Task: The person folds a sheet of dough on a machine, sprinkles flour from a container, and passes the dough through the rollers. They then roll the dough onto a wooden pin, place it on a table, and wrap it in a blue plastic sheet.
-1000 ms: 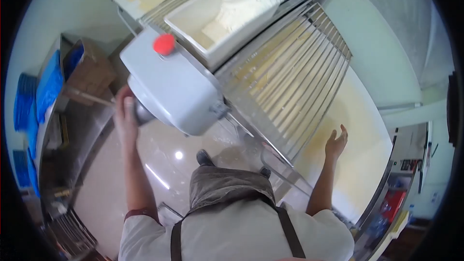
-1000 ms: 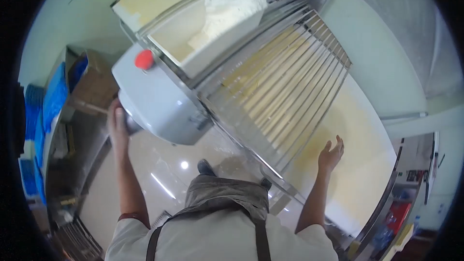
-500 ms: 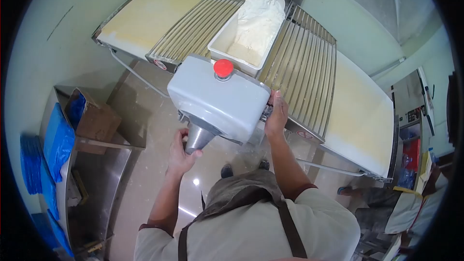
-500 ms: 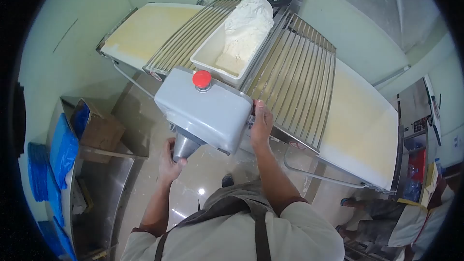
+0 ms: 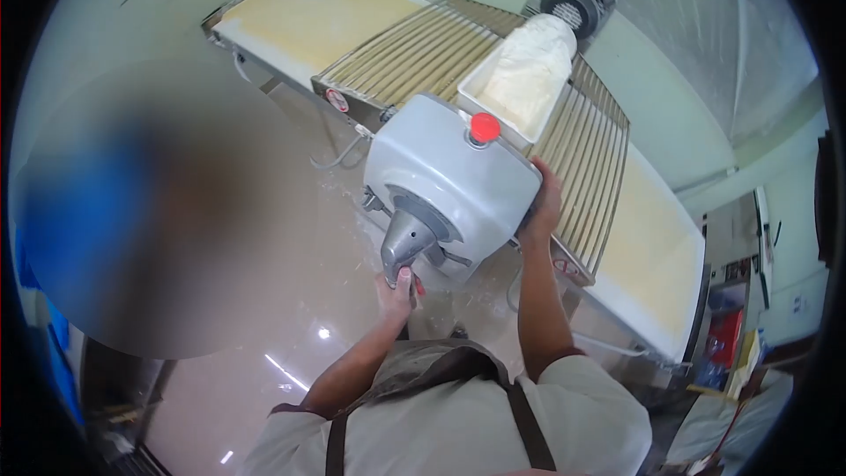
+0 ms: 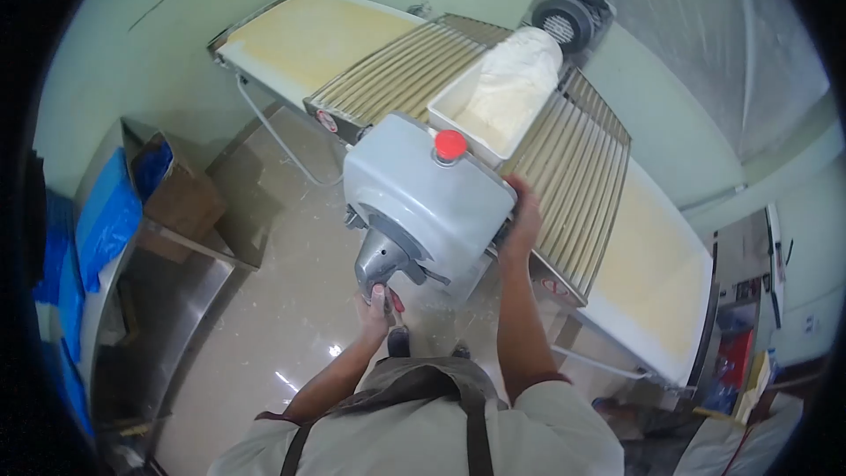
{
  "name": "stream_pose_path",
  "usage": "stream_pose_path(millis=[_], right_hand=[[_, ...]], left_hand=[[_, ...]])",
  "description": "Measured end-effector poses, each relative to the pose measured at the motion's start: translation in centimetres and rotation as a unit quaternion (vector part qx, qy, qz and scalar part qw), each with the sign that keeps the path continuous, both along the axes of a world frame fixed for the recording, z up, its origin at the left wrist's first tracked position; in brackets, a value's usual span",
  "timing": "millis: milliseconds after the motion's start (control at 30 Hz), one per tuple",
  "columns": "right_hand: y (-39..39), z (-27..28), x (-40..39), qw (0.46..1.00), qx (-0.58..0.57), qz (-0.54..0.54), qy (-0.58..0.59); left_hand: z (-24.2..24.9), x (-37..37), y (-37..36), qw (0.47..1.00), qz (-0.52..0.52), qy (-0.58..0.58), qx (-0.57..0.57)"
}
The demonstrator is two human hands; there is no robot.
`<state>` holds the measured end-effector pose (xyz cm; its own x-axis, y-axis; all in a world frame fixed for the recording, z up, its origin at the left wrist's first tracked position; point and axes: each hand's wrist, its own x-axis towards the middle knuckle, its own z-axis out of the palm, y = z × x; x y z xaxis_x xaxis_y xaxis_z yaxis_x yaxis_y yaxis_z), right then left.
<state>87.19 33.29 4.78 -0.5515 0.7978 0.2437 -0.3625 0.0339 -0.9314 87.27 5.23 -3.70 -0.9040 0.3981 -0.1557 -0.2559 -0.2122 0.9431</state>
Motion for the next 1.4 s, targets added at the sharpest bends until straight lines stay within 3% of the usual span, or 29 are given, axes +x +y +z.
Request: stream_pose_path(millis=[33, 100, 133, 200, 233, 267, 333, 433, 533, 600, 633, 700, 733, 767, 800, 900, 967, 1033, 1067, 1100, 1133, 1167, 1200, 1233, 1267, 1300, 1333, 1367, 1400], right_hand=[[-1.1, 1.7, 0.0, 0.998, 0.049, -0.022, 0.031], [0.5, 4.1, 0.2, 0.967, 0.245, -0.057, -0.044], [1.1, 5.4, 0.4, 0.934, 0.338, -0.078, -0.083], [0.2, 14.1, -1.0, 0.870, 0.462, -0.094, -0.145], [1.4, 15.8, -3.0, 0.822, 0.535, -0.003, -0.196], [3.3, 17.1, -5.4, 0.760, 0.597, 0.087, -0.243], [9.9, 14.3, -12.6, 0.567, 0.694, 0.196, -0.398], [7.2, 15.4, -15.4, 0.286, 0.676, 0.258, -0.628], [6.8, 13.7, -15.7, 0.300, 0.674, 0.484, -0.471], [7.6, 11.2, -15.3, 0.512, 0.473, 0.568, -0.438], [7.5, 10.5, -15.7, 0.560, 0.335, 0.574, -0.495], [6.4, 11.3, -16.3, 0.662, 0.167, 0.526, -0.507], [5.5, 13.1, -15.7, 0.722, 0.140, 0.481, -0.476], [4.8, 15.1, -14.8, 0.733, 0.137, 0.479, -0.463], [4.7, 16.5, -14.2, 0.741, 0.135, 0.478, -0.451], [8.1, 17.3, -13.1, 0.863, -0.121, 0.459, -0.173], [10.7, 17.8, -10.1, 0.878, -0.299, 0.374, 0.016], [15.3, 13.3, -4.2, 0.858, -0.407, 0.274, 0.153], [19.9, 7.1, -1.9, 0.753, -0.348, 0.451, 0.330], [23.4, 3.3, 2.2, 0.761, -0.369, 0.431, 0.314], [27.1, -0.4, 6.7, 0.777, -0.385, 0.401, 0.295], [28.9, -1.7, 12.2, 0.892, -0.366, 0.140, 0.227], [36.4, -6.3, 18.9, 0.908, -0.341, 0.117, 0.215], [40.3, -4.4, 25.1, 0.948, -0.238, 0.035, 0.210], [43.9, -0.2, 30.5, 0.952, -0.197, -0.191, 0.136], [44.4, 6.2, 34.3, 0.959, -0.026, -0.277, 0.058], [45.6, 11.9, 38.4, 0.921, 0.067, -0.383, 0.024], [43.3, 17.7, 38.3, 0.817, 0.214, -0.526, -0.099], [41.8, 20.6, 37.0, 0.757, 0.283, -0.577, -0.118]], left_hand=[[0.4, 0.6, 1.0, 0.998, 0.044, -0.038, 0.028], [1.1, 2.0, 2.2, 0.983, 0.119, -0.118, 0.072], [1.9, 2.5, 2.2, 0.976, 0.105, -0.160, 0.103], [3.8, 2.9, 2.4, 0.953, 0.075, -0.240, 0.171], [4.0, 2.9, 2.3, 0.947, 0.060, -0.258, 0.180], [4.2, 3.0, 2.2, 0.951, 0.063, -0.253, 0.167], [4.5, 2.9, 2.4, 0.958, 0.068, -0.240, 0.140], [3.7, 3.1, 2.6, 0.952, 0.087, -0.246, 0.162], [3.1, 3.3, 2.3, 0.945, 0.057, -0.258, 0.192], [3.1, 3.4, 1.7, 0.966, 0.041, -0.210, 0.147], [3.1, 3.0, 1.6, 0.975, 0.029, -0.182, 0.125], [2.5, 1.7, 2.1, 0.968, 0.212, -0.119, 0.059], [3.7, 0.0, 1.1, 0.968, 0.251, 0.000, 0.020], [5.2, -2.7, -0.5, 0.971, 0.195, 0.139, -0.008], [6.5, -4.4, -0.9, 0.949, 0.251, 0.191, -0.008], [14.5, -7.3, 1.7, 0.908, 0.249, 0.334, -0.037], [17.4, -8.6, 4.6, 0.884, 0.196, 0.421, -0.046], [19.7, -9.2, 8.2, 0.885, 0.155, 0.435, -0.062], [20.4, -9.6, 9.9, 0.885, 0.142, 0.436, -0.081], [20.8, -9.7, 11.2, 0.884, 0.132, 0.435, -0.113], [21.0, -9.8, 12.3, 0.881, 0.122, 0.434, -0.143], [21.1, -9.9, 13.2, 0.878, 0.114, 0.431, -0.171], [21.1, -10.0, 13.7, 0.880, 0.123, 0.423, -0.175], [21.1, -9.9, 13.8, 0.883, 0.132, 0.413, -0.180], [21.1, -9.9, 13.8, 0.885, 0.141, 0.403, -0.185], [21.2, -10.0, 13.8, 0.876, 0.139, 0.411, -0.210], [21.1, -10.2, 13.7, 0.875, 0.136, 0.410, -0.219], [21.0, -10.4, 13.6, 0.874, 0.134, 0.408, -0.226], [21.0, -10.6, 13.6, 0.873, 0.133, 0.407, -0.232]])
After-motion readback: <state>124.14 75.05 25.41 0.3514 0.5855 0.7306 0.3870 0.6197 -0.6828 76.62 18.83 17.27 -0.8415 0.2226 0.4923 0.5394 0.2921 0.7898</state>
